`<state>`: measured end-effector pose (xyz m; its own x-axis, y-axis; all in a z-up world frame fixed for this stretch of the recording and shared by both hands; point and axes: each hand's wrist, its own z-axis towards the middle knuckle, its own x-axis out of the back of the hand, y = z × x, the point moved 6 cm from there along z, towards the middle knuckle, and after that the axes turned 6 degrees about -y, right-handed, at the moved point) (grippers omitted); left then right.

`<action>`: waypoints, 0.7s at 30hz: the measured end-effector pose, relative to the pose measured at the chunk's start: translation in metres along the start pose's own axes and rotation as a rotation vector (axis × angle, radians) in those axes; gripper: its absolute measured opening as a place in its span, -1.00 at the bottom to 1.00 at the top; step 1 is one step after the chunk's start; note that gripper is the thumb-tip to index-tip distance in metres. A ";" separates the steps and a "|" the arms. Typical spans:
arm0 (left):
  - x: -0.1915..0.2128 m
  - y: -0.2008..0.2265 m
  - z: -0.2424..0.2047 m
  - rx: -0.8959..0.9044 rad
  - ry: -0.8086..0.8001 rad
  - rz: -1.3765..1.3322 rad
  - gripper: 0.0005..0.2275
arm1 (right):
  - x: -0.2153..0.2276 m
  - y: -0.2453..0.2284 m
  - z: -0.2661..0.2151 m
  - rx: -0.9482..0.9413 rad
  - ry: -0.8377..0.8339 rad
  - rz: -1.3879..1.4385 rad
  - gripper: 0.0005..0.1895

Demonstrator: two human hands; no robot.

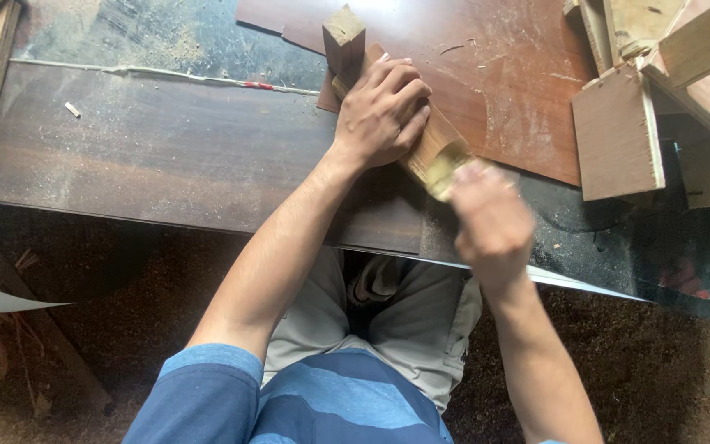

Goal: The person sits on the floor and sands a small wooden block using a piece of sandpaper. They hold the block with their left hand and rub the sandpaper against its surfaces with their right hand, rotating the block to sand different sides.

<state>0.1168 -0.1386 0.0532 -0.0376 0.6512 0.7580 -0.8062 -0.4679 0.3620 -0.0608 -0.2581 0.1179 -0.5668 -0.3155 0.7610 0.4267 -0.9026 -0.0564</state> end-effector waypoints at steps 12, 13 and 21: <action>0.001 0.000 0.002 -0.025 0.002 0.031 -0.83 | -0.006 0.007 -0.001 0.055 -0.005 0.031 -0.86; 0.001 0.000 0.002 -0.024 0.004 0.040 -0.83 | -0.005 0.009 0.000 0.012 0.001 0.030 -0.85; 0.002 0.000 0.002 -0.023 0.006 0.043 -0.83 | 0.001 -0.005 0.009 0.051 -0.007 0.105 -0.82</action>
<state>0.1180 -0.1387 0.0557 -0.0758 0.6344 0.7693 -0.8173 -0.4814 0.3165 -0.0569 -0.2517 0.1253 -0.5121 -0.4051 0.7574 0.5190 -0.8486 -0.1030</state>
